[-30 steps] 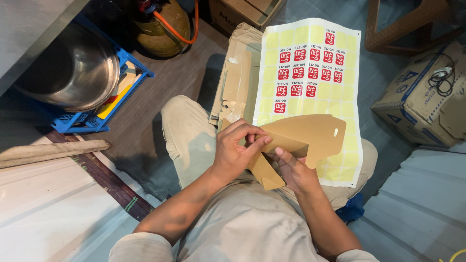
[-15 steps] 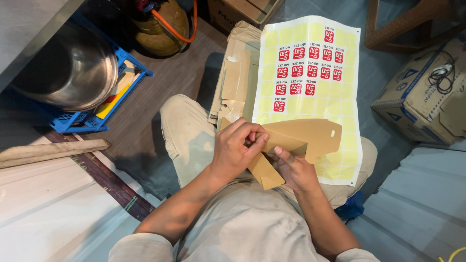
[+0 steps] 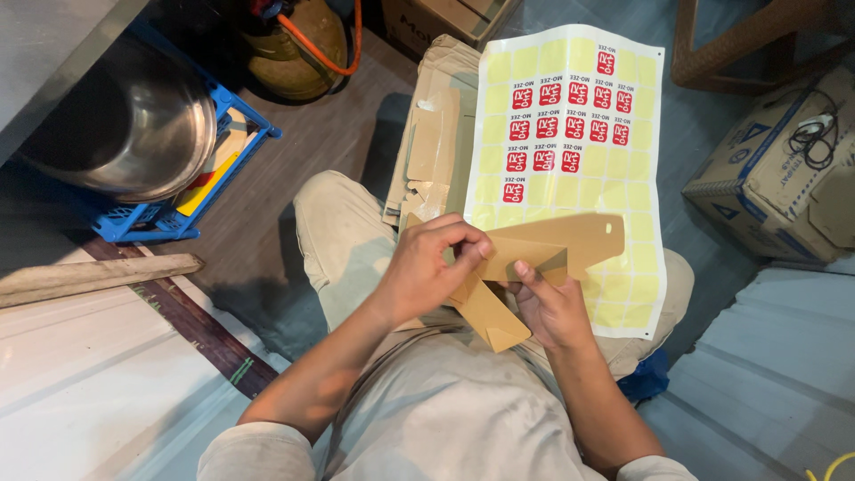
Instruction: The person sits on the floor folding flat kraft cardboard blanks into takeout food boxes, pressing the folds and sides to shape each box by hand, and stacking the finished boxes on the floor beside them. A sheet of red logo stickers lies nearby but no stickers are applied.
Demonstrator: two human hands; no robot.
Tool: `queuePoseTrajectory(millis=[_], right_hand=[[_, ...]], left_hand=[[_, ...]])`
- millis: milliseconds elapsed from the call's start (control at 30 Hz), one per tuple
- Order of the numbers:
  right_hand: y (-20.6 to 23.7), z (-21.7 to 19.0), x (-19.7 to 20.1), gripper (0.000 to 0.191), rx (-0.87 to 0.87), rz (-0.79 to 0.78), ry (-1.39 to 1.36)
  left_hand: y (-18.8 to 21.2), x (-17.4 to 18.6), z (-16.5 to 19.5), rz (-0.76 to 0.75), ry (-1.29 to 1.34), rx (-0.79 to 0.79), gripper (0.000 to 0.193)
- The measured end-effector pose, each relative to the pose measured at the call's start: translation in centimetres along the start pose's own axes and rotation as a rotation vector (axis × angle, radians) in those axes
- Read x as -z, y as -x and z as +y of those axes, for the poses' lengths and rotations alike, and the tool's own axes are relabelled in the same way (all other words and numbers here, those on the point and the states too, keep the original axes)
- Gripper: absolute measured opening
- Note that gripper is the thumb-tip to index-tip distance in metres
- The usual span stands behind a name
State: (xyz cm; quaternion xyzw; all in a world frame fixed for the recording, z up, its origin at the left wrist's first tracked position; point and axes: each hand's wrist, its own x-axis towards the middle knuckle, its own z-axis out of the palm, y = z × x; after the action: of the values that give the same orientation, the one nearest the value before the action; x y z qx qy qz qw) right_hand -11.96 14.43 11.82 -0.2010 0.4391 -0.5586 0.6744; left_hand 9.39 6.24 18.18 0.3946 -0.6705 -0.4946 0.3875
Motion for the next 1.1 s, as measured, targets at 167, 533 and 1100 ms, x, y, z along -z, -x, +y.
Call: queuePoseTrajectory(millis=[167, 533, 1100], right_hand=[[-0.3, 0.4, -0.2, 0.036, 0.005, -0.032, -0.01], [0.0, 0.3, 0.0, 0.036, -0.007, -0.093, -0.063], [0.0, 1.3, 1.9, 0.04, -0.054, -0.126, -0.075]], left_hand=[[0.1, 0.3, 0.1, -0.024, -0.044, 0.039, 0.01], [0.3, 0.5, -0.2, -0.031, 0.014, 0.063, 0.019], [1.1, -0.6, -3.0, -0.111, 0.185, 0.017, 0.025]])
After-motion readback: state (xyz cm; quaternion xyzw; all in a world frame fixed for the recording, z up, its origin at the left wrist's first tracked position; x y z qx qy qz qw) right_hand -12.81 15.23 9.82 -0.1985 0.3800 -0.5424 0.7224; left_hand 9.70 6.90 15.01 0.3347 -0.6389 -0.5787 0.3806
